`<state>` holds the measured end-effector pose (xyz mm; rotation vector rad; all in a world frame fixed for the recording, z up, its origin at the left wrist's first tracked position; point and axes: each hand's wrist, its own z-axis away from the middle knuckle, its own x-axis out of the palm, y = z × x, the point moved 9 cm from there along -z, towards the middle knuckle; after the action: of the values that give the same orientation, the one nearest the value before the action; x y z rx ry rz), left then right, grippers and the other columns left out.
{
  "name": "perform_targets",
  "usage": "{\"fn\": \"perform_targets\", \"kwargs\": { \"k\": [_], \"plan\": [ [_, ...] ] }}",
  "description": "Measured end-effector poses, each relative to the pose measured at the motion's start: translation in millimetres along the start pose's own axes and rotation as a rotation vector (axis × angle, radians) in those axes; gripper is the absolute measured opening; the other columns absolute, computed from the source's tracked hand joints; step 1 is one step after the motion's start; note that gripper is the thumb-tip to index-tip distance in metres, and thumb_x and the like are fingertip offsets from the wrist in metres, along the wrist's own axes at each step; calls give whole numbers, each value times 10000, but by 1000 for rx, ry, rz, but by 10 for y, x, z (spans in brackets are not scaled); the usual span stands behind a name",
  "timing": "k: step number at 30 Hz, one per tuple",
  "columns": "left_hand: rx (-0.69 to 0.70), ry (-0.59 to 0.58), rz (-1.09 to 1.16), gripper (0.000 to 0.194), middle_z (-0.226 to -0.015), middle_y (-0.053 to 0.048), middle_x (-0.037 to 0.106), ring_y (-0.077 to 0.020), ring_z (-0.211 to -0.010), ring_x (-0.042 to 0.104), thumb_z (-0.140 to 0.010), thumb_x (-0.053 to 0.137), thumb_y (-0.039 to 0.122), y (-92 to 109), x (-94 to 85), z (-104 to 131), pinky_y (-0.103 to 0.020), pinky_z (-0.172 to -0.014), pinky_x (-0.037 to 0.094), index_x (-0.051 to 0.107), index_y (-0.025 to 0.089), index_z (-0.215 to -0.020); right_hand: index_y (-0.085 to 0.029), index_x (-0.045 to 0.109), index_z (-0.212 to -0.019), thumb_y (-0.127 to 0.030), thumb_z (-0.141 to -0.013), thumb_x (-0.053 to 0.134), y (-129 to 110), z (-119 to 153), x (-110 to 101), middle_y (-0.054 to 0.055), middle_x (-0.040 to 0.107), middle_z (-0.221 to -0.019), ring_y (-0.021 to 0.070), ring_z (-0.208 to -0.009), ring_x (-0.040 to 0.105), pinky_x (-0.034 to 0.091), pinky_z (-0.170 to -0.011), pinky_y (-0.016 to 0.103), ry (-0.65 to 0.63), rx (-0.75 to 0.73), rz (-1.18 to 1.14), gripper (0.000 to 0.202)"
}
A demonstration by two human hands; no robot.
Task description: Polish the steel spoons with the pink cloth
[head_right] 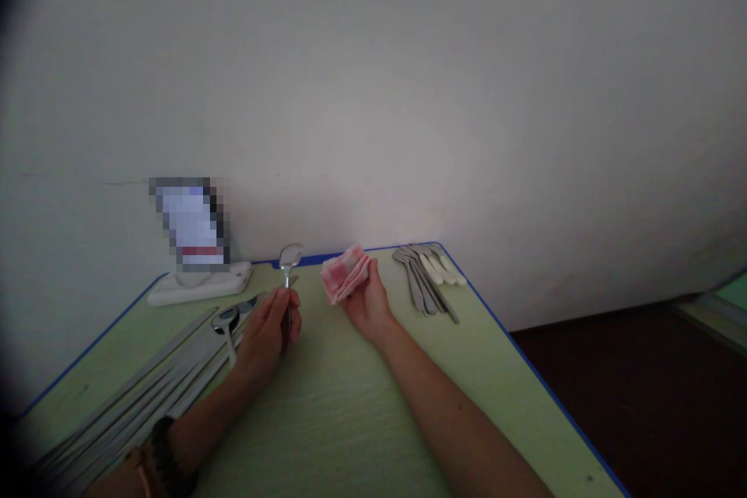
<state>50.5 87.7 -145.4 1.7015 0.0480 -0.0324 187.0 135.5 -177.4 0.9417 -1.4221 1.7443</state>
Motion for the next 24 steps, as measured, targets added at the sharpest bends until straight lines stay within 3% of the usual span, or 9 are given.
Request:
{"fn": "perform_targets", "kwargs": {
  "k": [6,11,17,22,24],
  "plan": [
    [-9,-199,-129,345,-388,98,427,-72,-304,343,-877,317,485,-30,186,52,-164,-336,253,464,197,-756,-182,587,-932,-583,-826,384,105,105,157,54,693,-806,205,-778,641,494,-739,393,-136,149,55,462],
    [-44,-355,-288,351,-363,93,412,-88,-326,362,-871,335,452,-114,345,103,-188,-400,299,517,184,-736,-173,577,-987,-576,-797,430,118,149,264,49,684,-795,199,-745,632,483,-734,365,-227,162,114,469],
    [-61,-359,-362,364,-368,92,421,-91,-316,360,-868,329,462,-147,362,96,-199,-416,302,536,186,-751,-134,605,-904,-436,-781,413,126,117,219,57,672,-732,201,-718,610,479,-652,324,-243,149,122,379],
    [-46,-352,-414,360,-386,80,454,-106,-335,412,-874,310,447,-129,357,95,-211,-449,340,532,188,-756,-144,594,-782,-269,-730,577,200,89,127,4,627,-627,126,-536,543,418,-495,235,-190,129,299,136],
    [-18,-361,-425,344,-397,72,469,-112,-360,442,-880,304,424,-115,364,97,-213,-472,358,520,191,-750,-146,584,-761,-283,-720,636,223,105,133,-11,606,-596,104,-485,512,392,-455,219,-198,124,368,152]
  ]
}}
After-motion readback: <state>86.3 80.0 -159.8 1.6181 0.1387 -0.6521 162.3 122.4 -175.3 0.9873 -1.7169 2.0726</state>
